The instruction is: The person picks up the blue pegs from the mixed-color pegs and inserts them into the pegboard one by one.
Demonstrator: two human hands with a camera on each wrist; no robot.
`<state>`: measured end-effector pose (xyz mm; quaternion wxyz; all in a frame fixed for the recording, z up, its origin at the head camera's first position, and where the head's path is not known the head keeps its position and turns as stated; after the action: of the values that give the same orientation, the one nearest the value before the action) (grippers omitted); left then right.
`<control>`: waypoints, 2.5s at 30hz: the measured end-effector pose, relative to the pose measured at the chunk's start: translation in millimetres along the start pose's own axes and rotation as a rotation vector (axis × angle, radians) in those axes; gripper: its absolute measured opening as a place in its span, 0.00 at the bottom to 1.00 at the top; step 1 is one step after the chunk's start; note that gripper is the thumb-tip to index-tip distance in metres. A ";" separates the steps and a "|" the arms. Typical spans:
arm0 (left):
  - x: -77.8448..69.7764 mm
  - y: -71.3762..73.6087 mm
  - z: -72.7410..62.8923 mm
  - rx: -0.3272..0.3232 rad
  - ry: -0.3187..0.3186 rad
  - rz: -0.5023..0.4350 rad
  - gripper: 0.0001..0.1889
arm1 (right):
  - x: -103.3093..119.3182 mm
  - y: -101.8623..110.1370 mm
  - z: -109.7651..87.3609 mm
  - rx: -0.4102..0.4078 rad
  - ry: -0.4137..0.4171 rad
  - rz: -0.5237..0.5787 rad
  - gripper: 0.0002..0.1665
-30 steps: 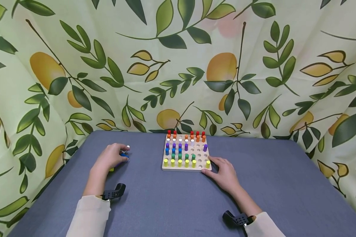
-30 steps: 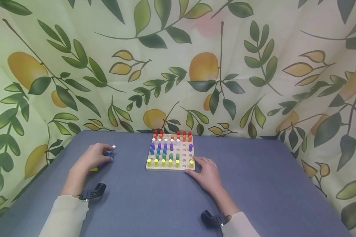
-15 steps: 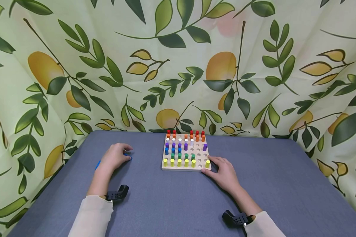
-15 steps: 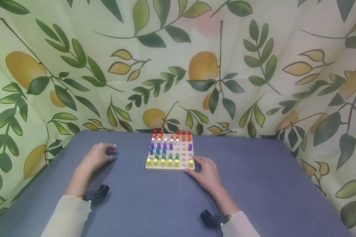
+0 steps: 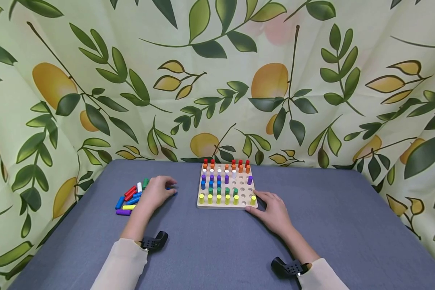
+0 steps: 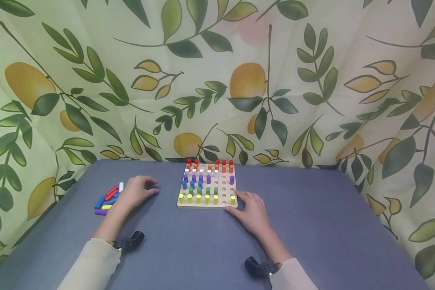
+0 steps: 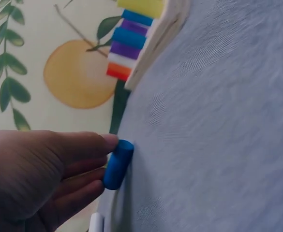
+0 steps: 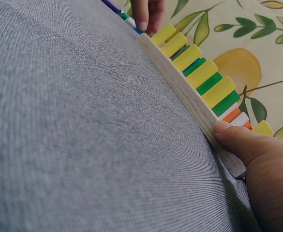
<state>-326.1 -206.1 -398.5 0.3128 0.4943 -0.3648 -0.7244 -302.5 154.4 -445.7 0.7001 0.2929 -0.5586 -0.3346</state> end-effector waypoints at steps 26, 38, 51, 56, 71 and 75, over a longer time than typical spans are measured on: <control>-5.9 -17.6 3.0 0.089 -0.058 -0.006 0.11 | -0.1 -0.1 0.6 0.016 -0.019 -0.004 0.41; -7.5 -17.9 3.7 0.110 -0.040 0.042 0.10 | 0.3 -0.8 0.6 0.017 -0.022 -0.005 0.41; -22.2 -18.9 4.6 0.066 -0.047 0.060 0.14 | -2.3 -1.3 0.9 0.026 -0.040 -0.007 0.41; -28.6 -15.9 4.7 0.026 -0.047 0.044 0.14 | -0.4 -3.1 1.1 0.035 -0.045 -0.001 0.42; -73.3 -10.2 23.8 -0.026 -0.071 -0.011 0.14 | 0.8 1.7 0.2 0.034 -0.044 -0.006 0.42; -89.2 -14.3 33.5 -0.026 -0.064 -0.062 0.14 | 0.1 2.9 0.1 0.021 -0.034 -0.005 0.41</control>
<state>-330.9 -118.4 -358.7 0.2846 0.4778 -0.3498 -0.7539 -302.2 156.0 -443.3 0.6865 0.2961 -0.5733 -0.3352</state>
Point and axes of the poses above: each hand's wrist, its own z-axis towards the middle knuckle, its own y-axis out of the back of the hand, x = y × z, the point moved 6 cm from there along z, towards the middle knuckle, and after that the axes turned 9 degrees about -y, right-handed, at the moved point
